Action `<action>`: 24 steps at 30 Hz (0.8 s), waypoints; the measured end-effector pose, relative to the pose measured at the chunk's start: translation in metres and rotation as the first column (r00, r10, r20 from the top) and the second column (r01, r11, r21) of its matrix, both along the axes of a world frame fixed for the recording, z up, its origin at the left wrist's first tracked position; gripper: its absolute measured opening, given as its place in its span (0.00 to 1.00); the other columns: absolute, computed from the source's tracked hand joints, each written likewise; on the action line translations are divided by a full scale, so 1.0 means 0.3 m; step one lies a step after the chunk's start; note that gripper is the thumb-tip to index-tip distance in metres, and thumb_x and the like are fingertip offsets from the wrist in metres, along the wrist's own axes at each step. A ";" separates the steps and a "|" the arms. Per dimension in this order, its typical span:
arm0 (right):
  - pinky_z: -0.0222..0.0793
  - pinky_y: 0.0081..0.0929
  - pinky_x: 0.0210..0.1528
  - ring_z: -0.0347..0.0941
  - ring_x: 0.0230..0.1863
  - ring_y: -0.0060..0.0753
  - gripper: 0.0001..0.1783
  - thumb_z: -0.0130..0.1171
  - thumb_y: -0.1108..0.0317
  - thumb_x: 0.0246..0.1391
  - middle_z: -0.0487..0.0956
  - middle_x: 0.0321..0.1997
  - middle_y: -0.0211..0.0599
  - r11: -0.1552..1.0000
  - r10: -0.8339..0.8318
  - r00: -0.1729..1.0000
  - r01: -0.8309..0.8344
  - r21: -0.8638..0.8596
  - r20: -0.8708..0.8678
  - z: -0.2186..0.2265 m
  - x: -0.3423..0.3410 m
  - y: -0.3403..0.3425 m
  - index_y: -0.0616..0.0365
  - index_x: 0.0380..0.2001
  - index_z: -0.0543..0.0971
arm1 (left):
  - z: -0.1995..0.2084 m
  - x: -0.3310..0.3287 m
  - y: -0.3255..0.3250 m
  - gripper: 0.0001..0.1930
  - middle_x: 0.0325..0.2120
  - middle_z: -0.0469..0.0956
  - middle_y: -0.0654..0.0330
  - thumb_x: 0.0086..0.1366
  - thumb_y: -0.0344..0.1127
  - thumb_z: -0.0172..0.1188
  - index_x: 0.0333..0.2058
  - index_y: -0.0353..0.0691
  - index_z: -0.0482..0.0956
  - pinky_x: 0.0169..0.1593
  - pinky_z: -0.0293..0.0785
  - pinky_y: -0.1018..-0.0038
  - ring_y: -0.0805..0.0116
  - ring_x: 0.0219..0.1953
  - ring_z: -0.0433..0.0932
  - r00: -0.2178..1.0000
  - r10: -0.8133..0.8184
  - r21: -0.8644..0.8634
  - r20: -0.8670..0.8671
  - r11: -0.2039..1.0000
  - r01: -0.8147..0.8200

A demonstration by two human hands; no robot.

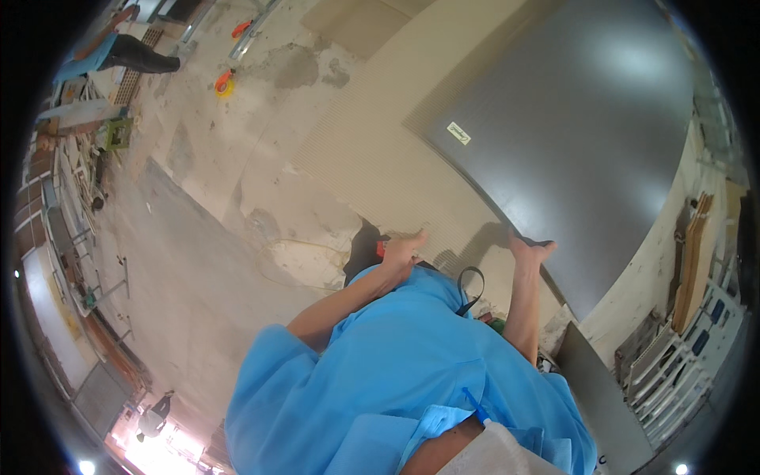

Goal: The person assembles a curved table by placing a large cardboard sheet onto a metal tabletop, aligning it, and securing it with tape. They smooth the cardboard and apply tape along the edges to hold it in place.

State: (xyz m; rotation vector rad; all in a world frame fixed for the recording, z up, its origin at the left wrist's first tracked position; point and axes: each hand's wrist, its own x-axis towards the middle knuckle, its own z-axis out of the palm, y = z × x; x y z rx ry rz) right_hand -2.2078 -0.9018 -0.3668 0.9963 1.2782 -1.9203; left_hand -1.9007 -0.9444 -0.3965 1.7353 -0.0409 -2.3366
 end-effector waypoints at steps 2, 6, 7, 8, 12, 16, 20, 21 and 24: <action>0.47 0.53 0.74 0.61 0.72 0.44 0.47 0.24 0.23 0.63 0.69 0.70 0.32 1.000 -0.007 1.000 0.007 -0.019 0.009 -0.013 -0.007 0.001 0.43 0.67 0.67 | -0.014 -0.013 0.029 0.20 0.50 0.81 0.59 0.66 0.34 0.68 0.55 0.37 0.76 0.55 0.75 0.64 0.63 0.50 0.80 0.994 0.074 -0.045 -0.078 0.996 -0.078; 0.45 0.54 0.76 0.56 0.75 0.45 0.44 0.31 0.26 0.63 0.65 0.73 0.33 0.991 -0.064 0.997 0.068 -0.116 0.038 -0.055 -0.023 0.026 0.45 0.68 0.66 | -0.030 -0.013 0.066 0.21 0.49 0.81 0.60 0.63 0.38 0.71 0.52 0.40 0.78 0.55 0.70 0.59 0.63 0.52 0.76 0.996 0.088 -0.043 -0.031 0.995 -0.090; 0.45 0.55 0.76 0.55 0.75 0.45 0.44 0.33 0.27 0.63 0.64 0.74 0.34 0.991 -0.054 0.998 0.056 -0.118 0.023 -0.067 -0.025 0.034 0.46 0.69 0.66 | -0.032 -0.012 0.067 0.21 0.49 0.81 0.60 0.63 0.38 0.71 0.52 0.40 0.77 0.55 0.70 0.59 0.63 0.52 0.76 0.993 0.103 -0.055 -0.057 0.993 -0.106; 0.46 0.55 0.76 0.55 0.75 0.45 0.44 0.33 0.27 0.63 0.64 0.74 0.34 0.995 -0.060 0.998 0.061 -0.082 0.010 -0.080 -0.027 0.040 0.46 0.69 0.66 | -0.032 -0.013 0.067 0.22 0.49 0.80 0.60 0.63 0.38 0.71 0.53 0.40 0.77 0.55 0.70 0.59 0.63 0.52 0.76 0.989 0.113 -0.061 -0.100 0.991 -0.119; 0.50 0.52 0.73 0.62 0.71 0.46 0.47 0.23 0.22 0.62 0.69 0.71 0.32 0.999 -0.018 0.999 0.016 0.039 0.043 -0.120 -0.035 0.048 0.42 0.67 0.68 | -0.014 -0.024 0.043 0.22 0.49 0.80 0.60 0.63 0.38 0.71 0.53 0.39 0.77 0.55 0.69 0.59 0.63 0.53 0.76 0.990 0.121 -0.027 -0.073 0.992 -0.124; 0.51 0.54 0.73 0.61 0.72 0.45 0.47 0.24 0.22 0.61 0.69 0.71 0.30 0.995 0.000 1.000 0.003 -0.101 0.029 -0.131 -0.037 0.039 0.41 0.67 0.68 | 0.042 -0.028 0.011 0.22 0.51 0.80 0.59 0.65 0.35 0.68 0.56 0.38 0.75 0.54 0.73 0.58 0.61 0.52 0.78 0.996 0.070 -0.048 -0.057 0.996 -0.073; 0.53 0.54 0.71 0.61 0.71 0.44 0.46 0.25 0.22 0.61 0.70 0.70 0.29 0.992 -0.031 0.998 0.037 -0.118 0.051 -0.108 -0.031 0.034 0.40 0.66 0.70 | 0.093 -0.020 -0.005 0.22 0.51 0.80 0.59 0.66 0.35 0.68 0.56 0.38 0.76 0.54 0.73 0.56 0.61 0.53 0.77 0.995 0.068 -0.061 -0.078 0.995 -0.073; 0.53 0.53 0.70 0.62 0.71 0.43 0.46 0.26 0.22 0.61 0.70 0.70 0.29 0.992 -0.040 0.999 0.044 -0.115 0.035 -0.100 -0.030 0.035 0.39 0.66 0.70 | 0.098 -0.019 -0.007 0.22 0.51 0.80 0.59 0.66 0.35 0.68 0.56 0.38 0.76 0.54 0.73 0.56 0.61 0.54 0.76 0.993 0.073 -0.051 -0.096 0.996 -0.078; 0.52 0.53 0.73 0.61 0.72 0.43 0.45 0.31 0.25 0.63 0.69 0.70 0.32 0.998 -0.056 0.998 0.056 0.006 0.041 -0.088 -0.022 0.030 0.46 0.66 0.70 | 0.090 -0.016 -0.007 0.22 0.51 0.80 0.58 0.66 0.36 0.68 0.56 0.38 0.75 0.56 0.72 0.54 0.61 0.53 0.76 0.999 -0.006 -0.032 -0.045 0.999 0.005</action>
